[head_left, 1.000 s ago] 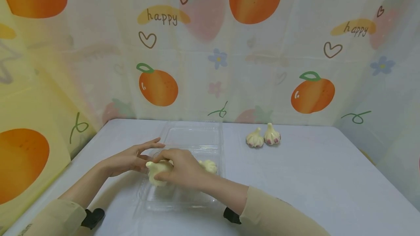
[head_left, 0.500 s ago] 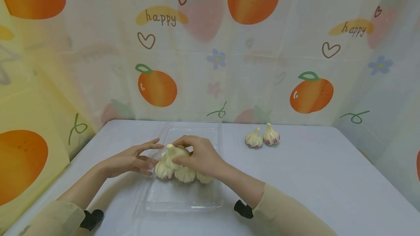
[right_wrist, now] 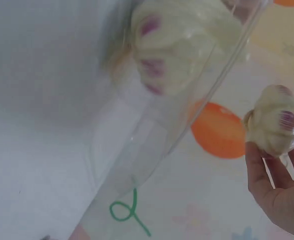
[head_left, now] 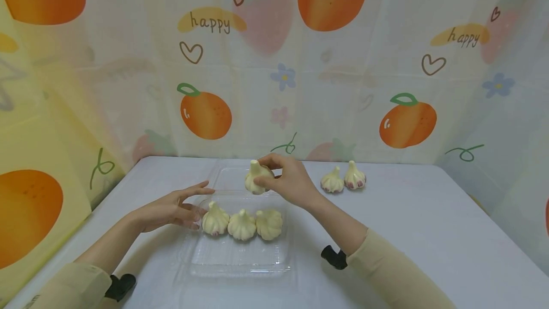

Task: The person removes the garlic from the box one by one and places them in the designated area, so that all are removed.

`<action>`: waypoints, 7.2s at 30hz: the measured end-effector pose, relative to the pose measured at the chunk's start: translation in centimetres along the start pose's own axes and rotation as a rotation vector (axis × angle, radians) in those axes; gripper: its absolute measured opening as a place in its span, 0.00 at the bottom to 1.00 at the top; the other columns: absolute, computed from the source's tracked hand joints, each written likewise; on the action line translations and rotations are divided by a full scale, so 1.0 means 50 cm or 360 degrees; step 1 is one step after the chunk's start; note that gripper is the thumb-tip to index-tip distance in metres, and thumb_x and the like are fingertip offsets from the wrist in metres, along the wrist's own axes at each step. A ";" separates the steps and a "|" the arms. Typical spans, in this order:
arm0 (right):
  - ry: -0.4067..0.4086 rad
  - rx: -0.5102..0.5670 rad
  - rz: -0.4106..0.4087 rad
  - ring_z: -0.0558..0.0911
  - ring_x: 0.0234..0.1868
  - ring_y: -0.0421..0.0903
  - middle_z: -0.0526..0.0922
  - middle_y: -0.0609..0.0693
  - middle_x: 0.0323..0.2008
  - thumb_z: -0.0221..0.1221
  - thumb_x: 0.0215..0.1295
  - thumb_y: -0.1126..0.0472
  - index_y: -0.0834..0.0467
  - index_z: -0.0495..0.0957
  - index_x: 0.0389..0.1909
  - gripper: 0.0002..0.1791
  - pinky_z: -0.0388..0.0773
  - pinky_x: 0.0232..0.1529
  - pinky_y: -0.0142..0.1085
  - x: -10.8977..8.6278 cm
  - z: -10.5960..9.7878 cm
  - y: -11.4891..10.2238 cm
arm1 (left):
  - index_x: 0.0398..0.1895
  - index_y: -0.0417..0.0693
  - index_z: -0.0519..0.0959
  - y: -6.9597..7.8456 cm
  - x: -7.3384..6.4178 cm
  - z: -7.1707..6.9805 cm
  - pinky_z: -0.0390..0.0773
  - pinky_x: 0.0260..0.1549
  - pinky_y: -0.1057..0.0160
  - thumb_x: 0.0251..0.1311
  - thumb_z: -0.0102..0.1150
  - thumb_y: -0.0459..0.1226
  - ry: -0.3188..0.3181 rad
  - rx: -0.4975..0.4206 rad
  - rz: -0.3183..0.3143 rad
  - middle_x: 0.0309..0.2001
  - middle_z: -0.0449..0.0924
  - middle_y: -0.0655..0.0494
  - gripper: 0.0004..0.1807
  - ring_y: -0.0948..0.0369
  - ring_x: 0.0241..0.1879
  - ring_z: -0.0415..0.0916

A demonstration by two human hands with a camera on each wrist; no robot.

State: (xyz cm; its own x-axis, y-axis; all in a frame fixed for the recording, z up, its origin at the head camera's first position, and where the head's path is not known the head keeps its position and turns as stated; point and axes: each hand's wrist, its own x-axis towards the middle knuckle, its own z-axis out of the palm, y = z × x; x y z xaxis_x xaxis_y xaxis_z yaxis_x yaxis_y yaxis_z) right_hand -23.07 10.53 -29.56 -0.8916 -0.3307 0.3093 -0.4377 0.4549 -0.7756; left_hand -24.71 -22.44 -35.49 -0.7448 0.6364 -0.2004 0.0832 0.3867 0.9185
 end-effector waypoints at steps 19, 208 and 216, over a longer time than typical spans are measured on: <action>0.0296 0.0017 0.0315 0.83 0.57 0.53 0.83 0.55 0.56 0.67 0.61 0.54 0.55 0.78 0.57 0.24 0.82 0.56 0.46 -0.002 -0.140 0.089 | 0.78 0.46 0.50 -0.002 0.002 -0.001 0.83 0.52 0.61 0.64 0.58 0.33 -0.0021 -0.0077 -0.0005 0.81 0.22 0.51 0.41 0.66 0.60 0.76; 0.0782 -0.0498 0.0225 0.80 0.57 0.64 0.82 0.66 0.54 0.63 0.63 0.65 0.66 0.79 0.52 0.17 0.82 0.54 0.52 -0.042 -0.225 0.233 | 0.78 0.49 0.52 -0.002 -0.002 -0.001 0.82 0.54 0.57 0.60 0.64 0.35 0.0014 -0.0019 -0.0031 0.82 0.27 0.53 0.45 0.55 0.68 0.71; 0.0695 -0.0456 0.0139 0.81 0.57 0.61 0.82 0.64 0.54 0.64 0.62 0.66 0.66 0.79 0.52 0.17 0.83 0.54 0.51 -0.038 -0.194 0.205 | 0.78 0.48 0.51 -0.001 -0.003 -0.001 0.82 0.54 0.57 0.61 0.64 0.35 0.0008 -0.0026 -0.0016 0.82 0.26 0.54 0.45 0.55 0.68 0.70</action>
State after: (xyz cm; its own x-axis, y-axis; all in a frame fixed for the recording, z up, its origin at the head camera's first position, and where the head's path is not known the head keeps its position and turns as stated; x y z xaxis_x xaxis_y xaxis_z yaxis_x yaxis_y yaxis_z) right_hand -27.00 23.82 -32.75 -0.8645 0.0661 0.4982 -0.3193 0.6933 -0.6460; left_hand -24.65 -22.60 -35.49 -0.7488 0.6294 -0.2078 0.0653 0.3820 0.9219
